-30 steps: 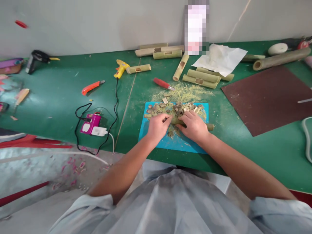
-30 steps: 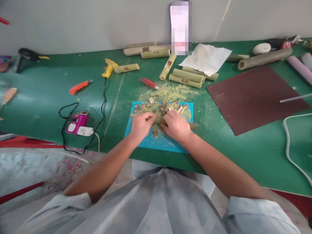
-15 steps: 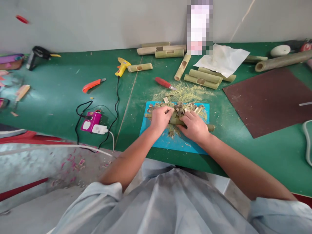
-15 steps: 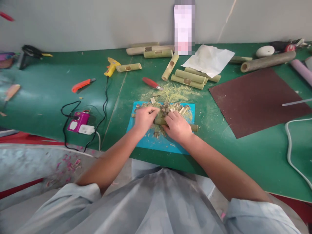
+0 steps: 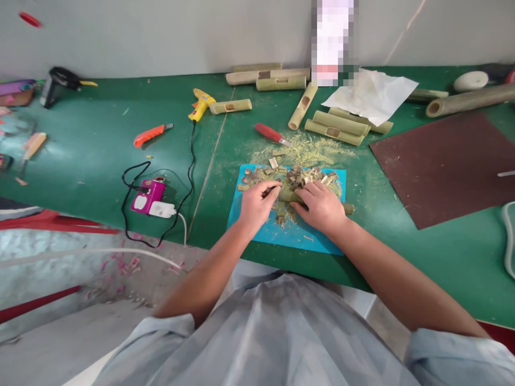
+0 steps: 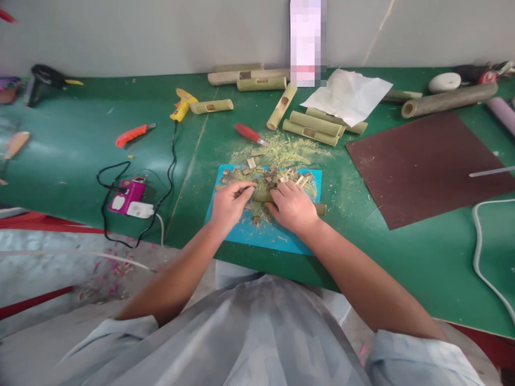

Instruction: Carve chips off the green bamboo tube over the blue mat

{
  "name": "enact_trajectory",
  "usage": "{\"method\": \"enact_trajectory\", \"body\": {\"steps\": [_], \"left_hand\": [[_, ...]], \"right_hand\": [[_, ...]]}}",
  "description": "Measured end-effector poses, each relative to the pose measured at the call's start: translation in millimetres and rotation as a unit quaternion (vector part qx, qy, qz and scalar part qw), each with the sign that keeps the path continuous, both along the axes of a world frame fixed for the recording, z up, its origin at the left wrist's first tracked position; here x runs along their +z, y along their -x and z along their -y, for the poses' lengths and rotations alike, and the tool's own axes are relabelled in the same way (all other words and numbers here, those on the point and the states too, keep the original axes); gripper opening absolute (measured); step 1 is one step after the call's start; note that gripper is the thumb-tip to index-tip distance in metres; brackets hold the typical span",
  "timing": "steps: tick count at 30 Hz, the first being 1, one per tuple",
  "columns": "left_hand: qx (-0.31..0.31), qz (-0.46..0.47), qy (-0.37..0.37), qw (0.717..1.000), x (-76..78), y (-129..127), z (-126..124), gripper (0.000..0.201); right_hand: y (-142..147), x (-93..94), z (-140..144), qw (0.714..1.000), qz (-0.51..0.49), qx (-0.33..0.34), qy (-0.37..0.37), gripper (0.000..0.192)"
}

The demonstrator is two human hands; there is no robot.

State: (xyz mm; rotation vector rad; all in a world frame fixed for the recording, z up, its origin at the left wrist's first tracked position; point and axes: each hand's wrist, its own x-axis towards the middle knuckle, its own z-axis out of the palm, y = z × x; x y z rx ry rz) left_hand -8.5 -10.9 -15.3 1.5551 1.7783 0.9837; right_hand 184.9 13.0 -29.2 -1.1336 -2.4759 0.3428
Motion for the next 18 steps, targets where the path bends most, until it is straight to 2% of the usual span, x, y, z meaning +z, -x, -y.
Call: {"method": "enact_trajectory", "body": {"steps": [4, 8, 13, 18], "left_hand": [[-0.005, 0.014, 0.009, 1.0, -0.8, 1, 3, 0.023], [0.024, 0.036, 0.013, 0.999, 1.0, 1, 0, 0.024], [0.029, 0.09, 0.041, 0.995, 5.0, -3, 2, 0.018], [0.021, 0.084, 0.018, 0.996, 0.9, -7, 7, 0.015]], "right_hand": [[0, 2.2, 2, 0.999, 0.031, -0.023, -0.026, 0.026], [0, 3.1, 4, 0.998, 0.043, -0.01, -0.045, 0.024], [2, 7.1, 8, 0.998, 0.042, 0.014, -0.043, 0.025], [4, 5.8, 13, 0.998, 0.042, 0.003, -0.041, 0.022]]}}
